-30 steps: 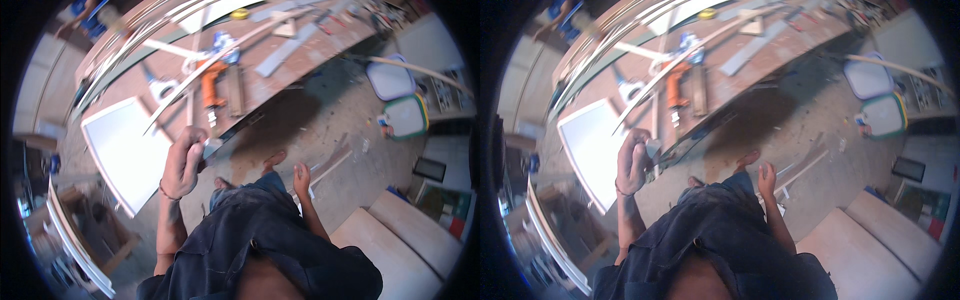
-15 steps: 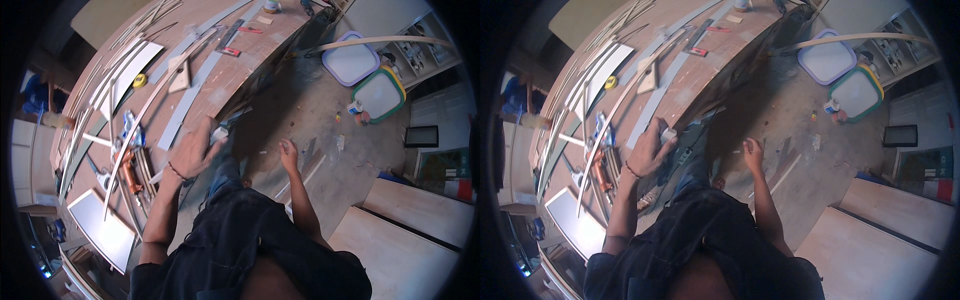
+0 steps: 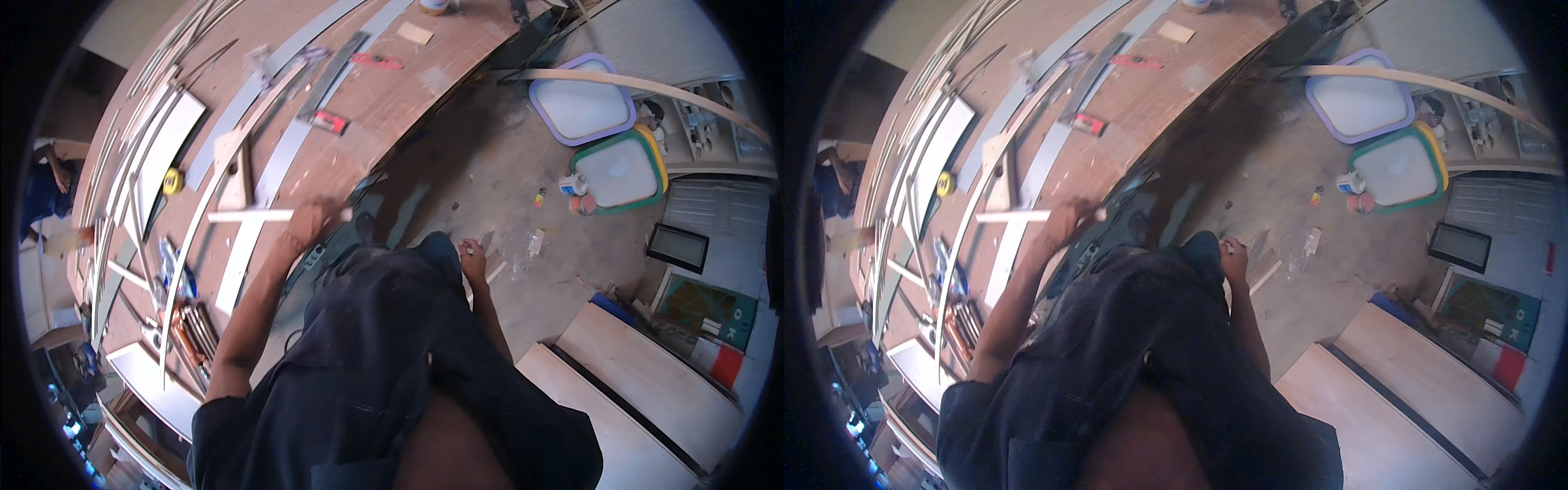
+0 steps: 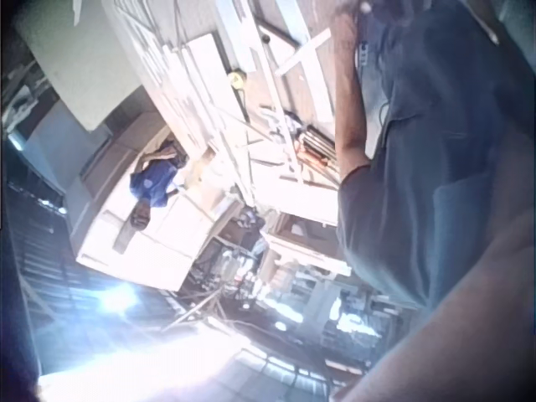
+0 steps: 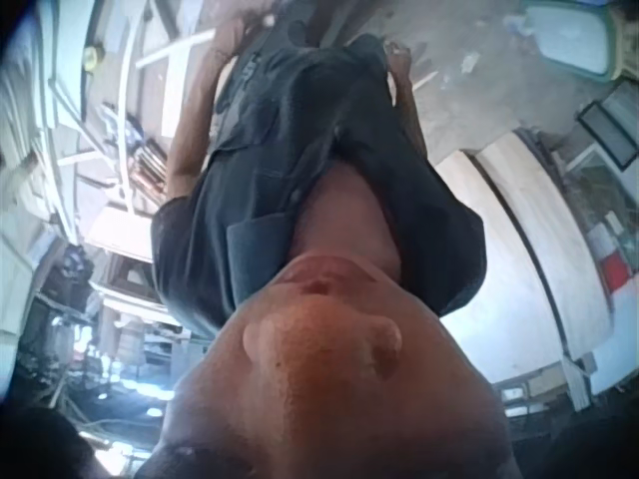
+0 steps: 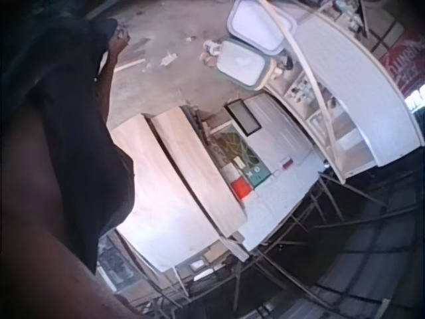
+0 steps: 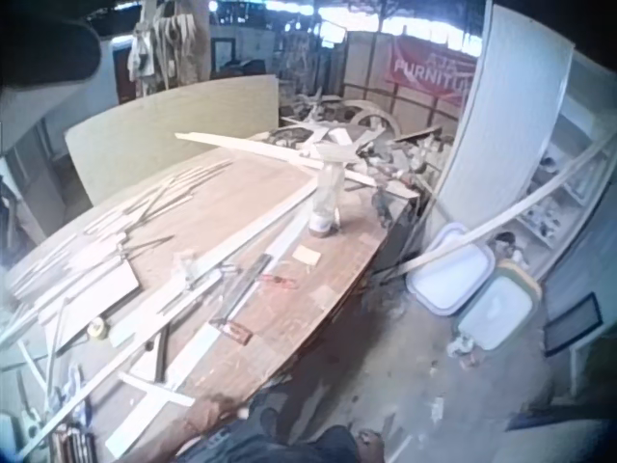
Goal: The person sands a long wooden strip with a handheld sander, then cuts a small piece from it using a hand saw. They fit the cut piece into a corner of a white-framed panel and continue assembling the frame by aligning and joining additional wooden strips.
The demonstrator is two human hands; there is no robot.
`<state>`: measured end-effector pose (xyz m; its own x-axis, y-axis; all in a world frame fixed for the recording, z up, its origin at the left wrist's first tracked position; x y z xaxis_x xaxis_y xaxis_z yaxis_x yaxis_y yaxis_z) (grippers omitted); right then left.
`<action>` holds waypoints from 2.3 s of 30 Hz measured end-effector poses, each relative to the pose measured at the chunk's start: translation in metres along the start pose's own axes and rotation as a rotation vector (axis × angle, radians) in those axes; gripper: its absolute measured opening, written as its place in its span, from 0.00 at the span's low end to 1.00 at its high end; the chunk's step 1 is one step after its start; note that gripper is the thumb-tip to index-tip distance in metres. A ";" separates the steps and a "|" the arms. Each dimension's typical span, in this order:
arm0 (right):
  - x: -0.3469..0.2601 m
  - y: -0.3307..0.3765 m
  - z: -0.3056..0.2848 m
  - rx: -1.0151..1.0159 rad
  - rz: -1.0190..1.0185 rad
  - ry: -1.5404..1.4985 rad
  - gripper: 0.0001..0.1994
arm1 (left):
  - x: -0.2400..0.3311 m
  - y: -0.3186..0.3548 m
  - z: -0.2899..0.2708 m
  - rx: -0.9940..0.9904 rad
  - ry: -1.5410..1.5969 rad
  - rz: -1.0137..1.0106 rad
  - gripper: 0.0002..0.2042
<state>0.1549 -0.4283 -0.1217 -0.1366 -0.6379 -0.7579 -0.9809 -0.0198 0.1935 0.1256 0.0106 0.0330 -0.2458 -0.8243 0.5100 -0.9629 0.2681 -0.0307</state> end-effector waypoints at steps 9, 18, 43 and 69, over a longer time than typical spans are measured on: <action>-0.146 -0.352 -0.057 0.056 -0.412 -0.022 0.16 | 0.004 0.058 0.029 0.118 -0.205 -0.451 0.23; -0.241 -0.889 -0.159 0.299 -0.044 0.761 0.51 | -0.005 0.085 0.030 -0.068 -0.301 -0.986 0.34; -0.338 -0.206 -0.041 -0.939 -0.177 -1.485 0.37 | 0.167 -0.257 0.080 -0.394 1.653 -0.067 0.31; -0.144 0.081 0.033 -0.060 0.412 -1.069 0.33 | 0.177 0.098 0.153 -0.525 0.852 -0.430 0.30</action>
<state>0.0905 -0.3125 -0.0180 -0.5215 0.3753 -0.7663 -0.8303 -0.0164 0.5571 -0.0293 -0.1851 -0.0117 0.4531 -0.3379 0.8249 -0.7324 0.3865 0.5606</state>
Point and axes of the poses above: each hand's wrist, its own y-axis away from the middle knuckle, its own z-axis out of the palm, x = y × z, the point moved 9 cm from there along -y, towards the middle knuckle, and after that the axes turned 5 degrees about -y, right-handed, at the moved point
